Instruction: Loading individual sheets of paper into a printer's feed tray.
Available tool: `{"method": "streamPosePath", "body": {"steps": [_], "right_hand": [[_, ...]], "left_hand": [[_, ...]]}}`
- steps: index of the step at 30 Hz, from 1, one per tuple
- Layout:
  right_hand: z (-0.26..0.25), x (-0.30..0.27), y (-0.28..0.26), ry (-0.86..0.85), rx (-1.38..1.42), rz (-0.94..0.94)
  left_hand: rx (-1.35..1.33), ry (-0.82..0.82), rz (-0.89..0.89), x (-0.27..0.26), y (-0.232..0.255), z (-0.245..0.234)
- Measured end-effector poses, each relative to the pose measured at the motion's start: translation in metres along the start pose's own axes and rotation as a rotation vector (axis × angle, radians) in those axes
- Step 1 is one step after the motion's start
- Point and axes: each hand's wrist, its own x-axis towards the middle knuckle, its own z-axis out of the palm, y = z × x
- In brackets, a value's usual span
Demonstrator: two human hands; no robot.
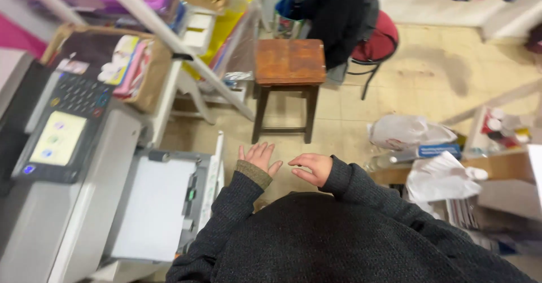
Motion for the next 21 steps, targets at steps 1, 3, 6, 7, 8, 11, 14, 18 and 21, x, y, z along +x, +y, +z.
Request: {"method": "streamPosePath", "body": {"steps": [1, 3, 6, 7, 8, 11, 14, 18, 21], "right_hand": [[-0.010, -0.021, 0.006, 0.037, -0.010, 0.038], [-0.027, -0.066, 0.016, 0.135, -0.026, 0.084], [-0.053, -0.133, 0.021, 0.239, -0.068, 0.202], [-0.061, -0.157, 0.024, 0.265, -0.079, 0.233], [-0.068, -0.181, 0.027, 0.291, -0.112, 0.276], [-0.088, -0.248, 0.027, 0.393, -0.189, 0.364], [-0.106, -0.308, 0.032, 0.480, -0.262, 0.432], [-0.120, -0.378, 0.038, 0.666, -0.495, 0.515], [-0.142, -0.414, 0.021, 0.821, -0.732, 0.584]], "left_hand": [[0.002, -0.016, 0.051, 0.011, 0.020, 0.004], [-0.035, 0.029, 0.270, 0.030, 0.062, 0.015], [-0.068, -0.016, 0.447, 0.052, 0.132, 0.030], [-0.073, -0.030, 0.486, 0.057, 0.157, 0.037], [-0.115, -0.053, 0.543, 0.061, 0.181, 0.045], [-0.187, -0.124, 0.678, 0.066, 0.245, 0.067], [-0.249, -0.188, 0.769, 0.067, 0.302, 0.088], [-0.273, -0.317, 0.840, 0.064, 0.373, 0.099], [-0.312, -0.320, 0.919, 0.062, 0.415, 0.116]]}}
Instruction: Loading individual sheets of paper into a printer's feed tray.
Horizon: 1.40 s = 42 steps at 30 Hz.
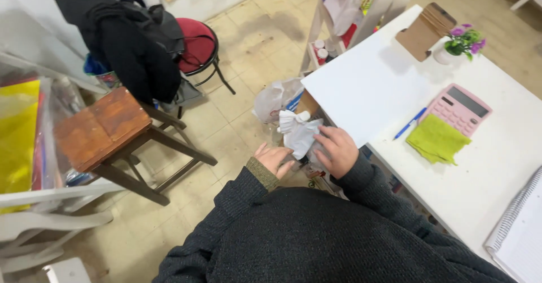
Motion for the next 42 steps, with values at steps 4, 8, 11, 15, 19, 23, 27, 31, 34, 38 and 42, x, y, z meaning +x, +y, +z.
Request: {"method": "streamPosePath", "body": {"steps": [4, 8, 11, 15, 19, 23, 27, 31, 34, 38, 42], "right_hand": [[-0.017, -0.025, 0.037, 0.063, -0.269, 0.179], [-0.011, -0.056, 0.070, -0.045, -0.176, 0.328], [-0.011, -0.066, 0.076, -0.025, -0.102, 0.347], [-0.023, -0.060, 0.070, 0.015, 0.054, 0.407], [-0.033, -0.049, 0.053, 0.126, 0.031, 0.410], [-0.024, -0.045, 0.042, 0.135, 0.068, 0.289], [0.005, -0.042, 0.036, -0.038, 0.161, 0.004], [0.013, -0.011, 0.013, -0.141, 0.241, -0.232], [0.029, 0.013, -0.008, -0.146, 0.298, -0.348], [0.064, 0.035, -0.032, -0.254, 0.518, -0.377], [0.117, 0.053, -0.067, -0.524, 0.635, -0.405]], "left_hand": [[0.009, -0.073, 0.082, 0.038, 0.024, 0.013], [0.015, -0.091, 0.150, 0.062, 0.034, 0.028], [0.021, -0.103, 0.185, 0.072, 0.037, 0.035], [-0.006, -0.127, 0.190, 0.078, 0.044, 0.033], [-0.012, -0.134, 0.155, 0.078, 0.058, 0.017], [-0.306, -0.039, -0.001, 0.075, 0.056, 0.011], [-0.637, -0.053, -0.250, 0.064, 0.022, 0.029], [-0.421, -0.023, -0.631, 0.052, 0.003, 0.022], [-0.504, 0.207, -0.644, 0.024, -0.024, 0.018], [-0.498, 0.409, -0.760, -0.030, -0.042, -0.007], [-0.571, 0.679, -0.794, -0.100, -0.052, -0.042]]}}
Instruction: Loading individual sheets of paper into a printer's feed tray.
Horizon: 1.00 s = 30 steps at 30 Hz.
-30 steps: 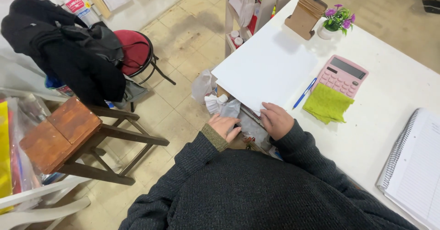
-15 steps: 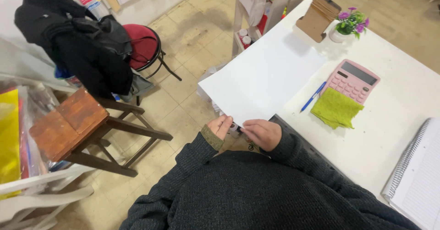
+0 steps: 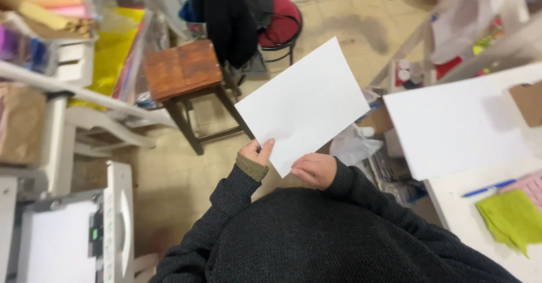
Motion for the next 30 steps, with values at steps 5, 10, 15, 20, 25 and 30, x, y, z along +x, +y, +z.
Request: {"method": "streamPosePath", "body": {"steps": [5, 10, 15, 20, 25, 30], "right_hand": [[0.047, 0.085, -0.038, -0.124, 0.133, 0.099], [0.119, 0.157, -0.066, -0.206, 0.292, 0.351], [0.221, 0.215, -0.045, -0.165, 0.740, 0.468], [0.268, 0.285, -0.083, 0.076, 1.018, 0.510], [0.314, 0.319, -0.090, 0.013, 0.680, 0.451], [0.342, 0.344, -0.119, -0.181, 0.412, 0.121]], "left_hand": [[-0.093, 0.237, -0.071, -0.032, -0.034, -0.108], [-0.150, 0.467, -0.158, -0.073, -0.089, -0.210], [-0.116, 0.629, -0.207, -0.117, -0.133, -0.303], [-0.066, 0.772, -0.374, -0.154, -0.198, -0.356], [-0.103, 0.816, -0.510, -0.194, -0.231, -0.384], [0.041, 0.793, -0.749, -0.229, -0.258, -0.396]]}}
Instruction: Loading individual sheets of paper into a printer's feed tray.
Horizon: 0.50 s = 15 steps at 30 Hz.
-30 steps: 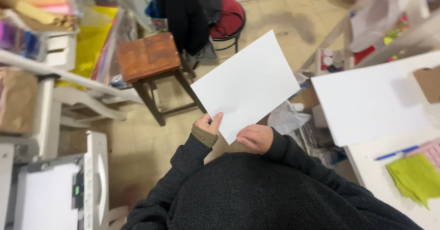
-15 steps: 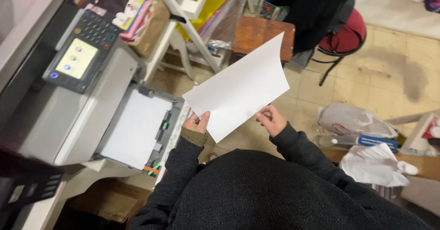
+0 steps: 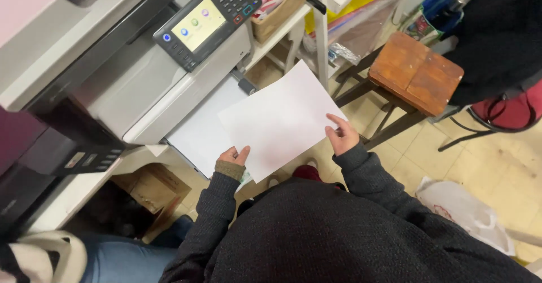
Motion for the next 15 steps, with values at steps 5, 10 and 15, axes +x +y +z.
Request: {"method": "streamPosePath", "body": {"steps": [5, 10, 15], "right_hand": [[0.039, 0.025, -0.021, -0.266, 0.008, -0.252], [0.065, 0.035, -0.046, -0.453, 0.005, -0.409], [0.056, 0.024, -0.098, -0.418, -0.133, -0.803]], "left_hand": [[0.016, 0.090, -0.123, -0.012, -0.029, -0.017], [0.065, 0.142, -0.258, -0.031, -0.043, -0.038], [-0.002, 0.250, -0.149, -0.030, -0.095, -0.040]]}}
